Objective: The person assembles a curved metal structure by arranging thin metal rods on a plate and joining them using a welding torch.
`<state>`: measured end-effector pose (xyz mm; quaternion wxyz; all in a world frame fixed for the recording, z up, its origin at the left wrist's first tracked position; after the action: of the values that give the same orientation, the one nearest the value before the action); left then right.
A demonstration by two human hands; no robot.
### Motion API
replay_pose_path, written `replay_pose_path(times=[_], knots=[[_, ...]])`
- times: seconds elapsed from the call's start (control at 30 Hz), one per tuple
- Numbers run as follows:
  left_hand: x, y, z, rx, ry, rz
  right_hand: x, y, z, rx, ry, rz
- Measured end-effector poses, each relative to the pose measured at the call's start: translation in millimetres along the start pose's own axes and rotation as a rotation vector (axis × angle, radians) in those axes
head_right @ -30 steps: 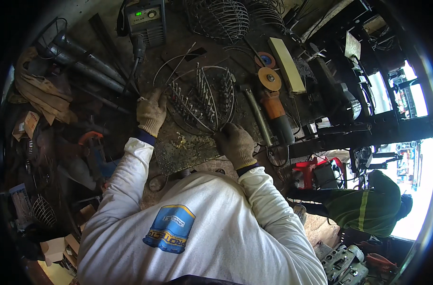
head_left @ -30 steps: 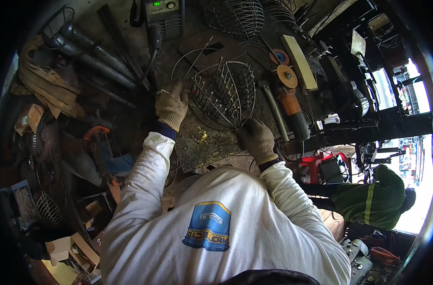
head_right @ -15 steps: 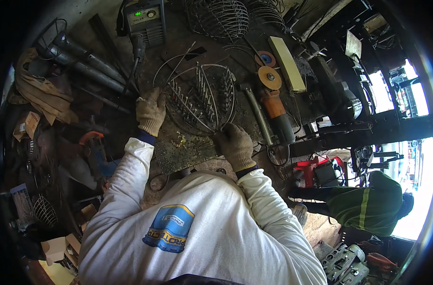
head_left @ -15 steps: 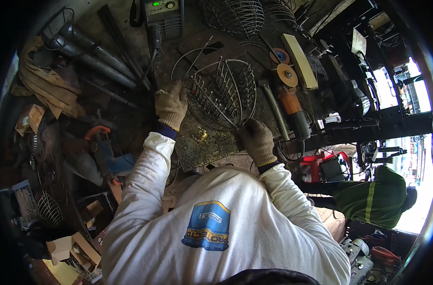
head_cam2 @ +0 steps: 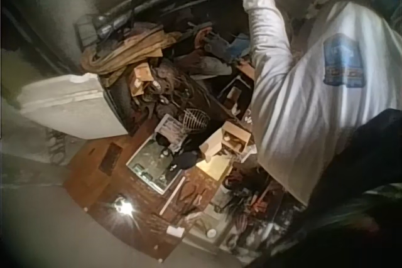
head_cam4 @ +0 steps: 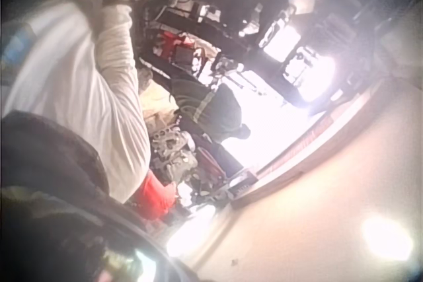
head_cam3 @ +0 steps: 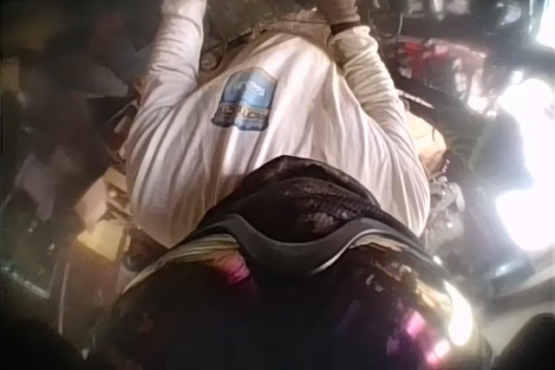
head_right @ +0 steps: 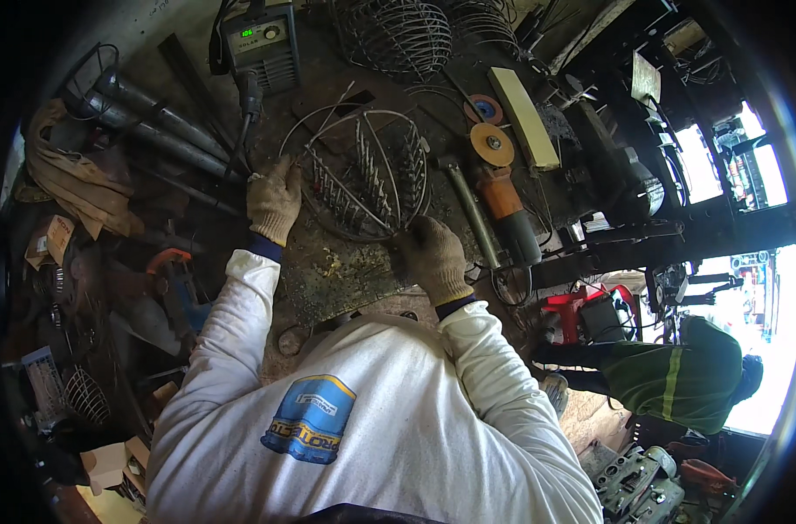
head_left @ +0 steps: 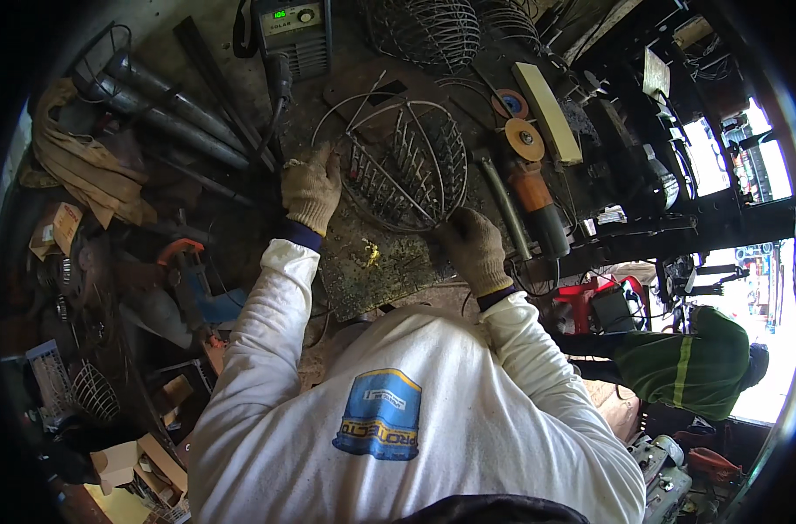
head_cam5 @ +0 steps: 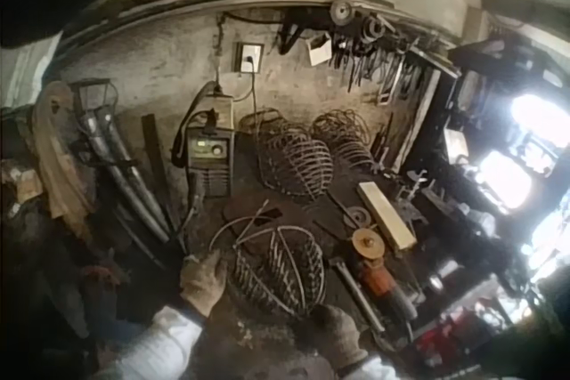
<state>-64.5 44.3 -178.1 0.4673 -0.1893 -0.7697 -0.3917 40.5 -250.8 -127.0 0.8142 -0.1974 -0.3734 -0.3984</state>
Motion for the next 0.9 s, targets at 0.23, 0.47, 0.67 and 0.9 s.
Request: replay_pose_path(times=[0.23,0.47,0.67,0.9], knots=[[9.4,1.1,-3.5,-0.058,-0.016,0.087,6.1,-5.7,-1.2,0.033,0.051,0.022],[-0.4,-1.3,1.2,0.005,-0.185,0.007,-6.6,-7.7,-17.5,-0.059,0.167,0.034],[4.3,-0.4,-0.1,0.021,-0.159,0.026,-6.5,-7.8,-11.1,-0.161,0.239,0.104],[9.2,8.0,-0.3,-0.092,-0.139,-0.048,-0.8,-7.3,-5.3,-0.072,0.196,0.055]])
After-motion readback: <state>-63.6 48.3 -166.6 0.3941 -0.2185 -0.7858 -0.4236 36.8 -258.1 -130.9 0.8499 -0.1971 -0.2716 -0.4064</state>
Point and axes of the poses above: each hand's wrist, its own y-axis towards the middle knuckle, its own x-axis out of the back of the hand, z = x × y, the point moved 4 cm from there along y, towards the middle knuckle
